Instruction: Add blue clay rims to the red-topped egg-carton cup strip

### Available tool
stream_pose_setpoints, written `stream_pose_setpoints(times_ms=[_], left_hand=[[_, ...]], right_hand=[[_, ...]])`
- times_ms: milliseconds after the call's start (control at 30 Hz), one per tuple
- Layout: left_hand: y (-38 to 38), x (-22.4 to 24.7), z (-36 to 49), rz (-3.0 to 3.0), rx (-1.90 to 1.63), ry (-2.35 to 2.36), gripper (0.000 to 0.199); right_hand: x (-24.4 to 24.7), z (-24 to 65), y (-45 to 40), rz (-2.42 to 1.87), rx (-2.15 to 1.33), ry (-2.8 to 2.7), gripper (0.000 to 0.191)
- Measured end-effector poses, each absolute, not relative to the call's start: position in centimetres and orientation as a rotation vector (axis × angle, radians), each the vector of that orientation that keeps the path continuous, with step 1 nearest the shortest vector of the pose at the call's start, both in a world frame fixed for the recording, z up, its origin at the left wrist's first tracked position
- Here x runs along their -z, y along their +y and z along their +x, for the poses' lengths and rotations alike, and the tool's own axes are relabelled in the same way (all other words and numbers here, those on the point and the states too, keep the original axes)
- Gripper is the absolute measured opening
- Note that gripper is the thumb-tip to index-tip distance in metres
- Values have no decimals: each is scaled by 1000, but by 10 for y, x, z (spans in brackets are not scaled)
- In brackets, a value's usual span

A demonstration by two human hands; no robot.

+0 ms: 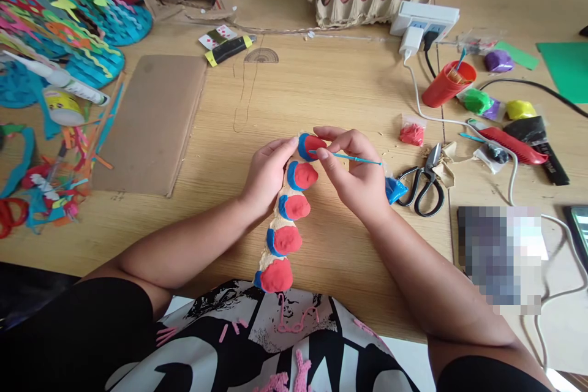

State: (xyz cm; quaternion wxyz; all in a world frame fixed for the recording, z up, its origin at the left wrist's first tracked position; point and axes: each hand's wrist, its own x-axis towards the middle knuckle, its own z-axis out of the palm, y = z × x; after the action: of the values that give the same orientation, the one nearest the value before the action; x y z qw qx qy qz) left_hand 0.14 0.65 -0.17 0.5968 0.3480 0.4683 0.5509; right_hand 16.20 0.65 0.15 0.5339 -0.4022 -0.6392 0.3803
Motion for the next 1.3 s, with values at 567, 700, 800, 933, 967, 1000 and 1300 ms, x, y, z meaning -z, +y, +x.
stream_pose_setpoints(times_ms=[567, 700, 800, 933, 967, 1000, 1300], left_hand=[[15, -3, -2, 870, -1129, 958, 65], [13, -3, -4, 920, -1154, 995, 63], [11, 1, -7, 935, -1149, 1004, 62], [9, -1, -7, 868, -1052, 943, 63], [8, -3, -6, 845, -1015, 925, 64], [8, -4, -5, 823, -983, 910, 65], [9, -10, 0, 916, -1135, 948, 59]], right_hand=[[1, 166, 7, -928, -780, -1574, 18], [1, 166, 6, -907, -724, -1653, 15], [2, 167, 6, -895, -706, -1659, 12], [2, 167, 7, -853, -720, -1627, 10], [2, 167, 7, -848, -738, -1617, 11], [2, 167, 7, -847, -760, -1610, 12], [3, 167, 10, -823, -847, -1550, 14]])
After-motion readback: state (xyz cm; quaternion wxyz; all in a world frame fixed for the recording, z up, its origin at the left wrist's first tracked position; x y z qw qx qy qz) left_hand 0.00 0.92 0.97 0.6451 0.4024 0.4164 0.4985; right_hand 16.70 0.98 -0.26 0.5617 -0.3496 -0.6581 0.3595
